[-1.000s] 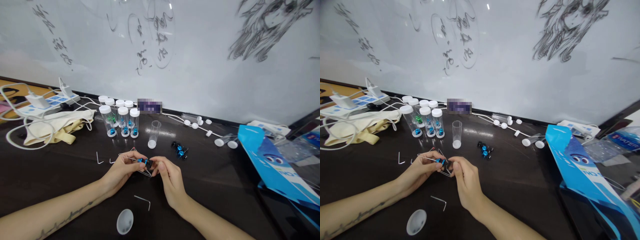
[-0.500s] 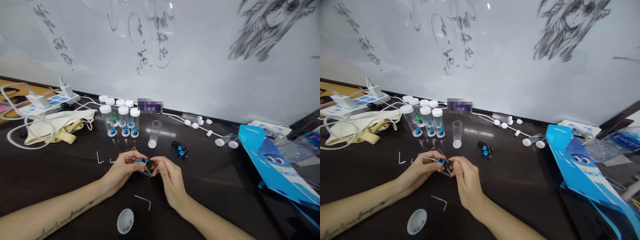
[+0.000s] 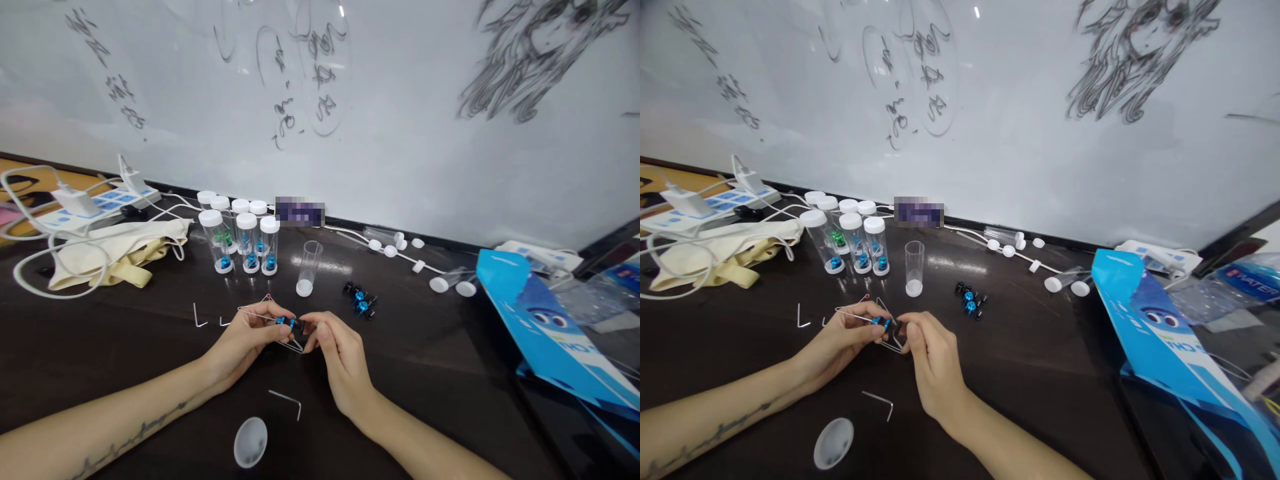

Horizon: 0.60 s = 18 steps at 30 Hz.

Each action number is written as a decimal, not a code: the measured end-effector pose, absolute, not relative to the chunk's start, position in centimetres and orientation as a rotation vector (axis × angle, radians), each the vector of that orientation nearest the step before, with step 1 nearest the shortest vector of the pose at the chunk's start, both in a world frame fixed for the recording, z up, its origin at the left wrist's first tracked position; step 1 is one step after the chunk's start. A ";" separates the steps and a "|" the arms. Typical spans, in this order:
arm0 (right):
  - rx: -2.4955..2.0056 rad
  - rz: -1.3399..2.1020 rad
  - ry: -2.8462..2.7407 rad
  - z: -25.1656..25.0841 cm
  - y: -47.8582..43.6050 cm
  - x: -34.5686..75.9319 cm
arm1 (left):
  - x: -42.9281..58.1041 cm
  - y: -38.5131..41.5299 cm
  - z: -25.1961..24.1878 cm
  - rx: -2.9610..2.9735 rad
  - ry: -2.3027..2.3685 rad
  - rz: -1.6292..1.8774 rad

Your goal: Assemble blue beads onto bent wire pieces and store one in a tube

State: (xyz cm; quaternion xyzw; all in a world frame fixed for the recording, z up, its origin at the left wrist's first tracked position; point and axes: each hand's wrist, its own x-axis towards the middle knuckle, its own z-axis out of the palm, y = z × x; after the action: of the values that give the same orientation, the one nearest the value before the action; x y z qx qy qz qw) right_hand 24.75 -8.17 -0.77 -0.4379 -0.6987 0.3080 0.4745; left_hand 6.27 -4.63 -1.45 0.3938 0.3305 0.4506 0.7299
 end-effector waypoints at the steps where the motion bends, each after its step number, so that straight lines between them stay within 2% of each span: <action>1: -1.078 0.756 -1.701 -0.8 -8.2 24.8 | 6.3 -4.6 -1.5 0.867 0.729 0.991; 18: -1.051 0.725 -1.718 -0.7 -8.1 24.8 | 6.3 -4.7 -1.4 0.873 0.734 0.985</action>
State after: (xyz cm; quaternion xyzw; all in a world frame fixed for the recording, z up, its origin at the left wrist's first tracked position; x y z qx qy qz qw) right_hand 24.79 -8.15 -0.69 -0.4308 -0.7041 0.2972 0.4800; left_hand 6.27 -4.67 -1.39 0.3963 0.3333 0.4474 0.7291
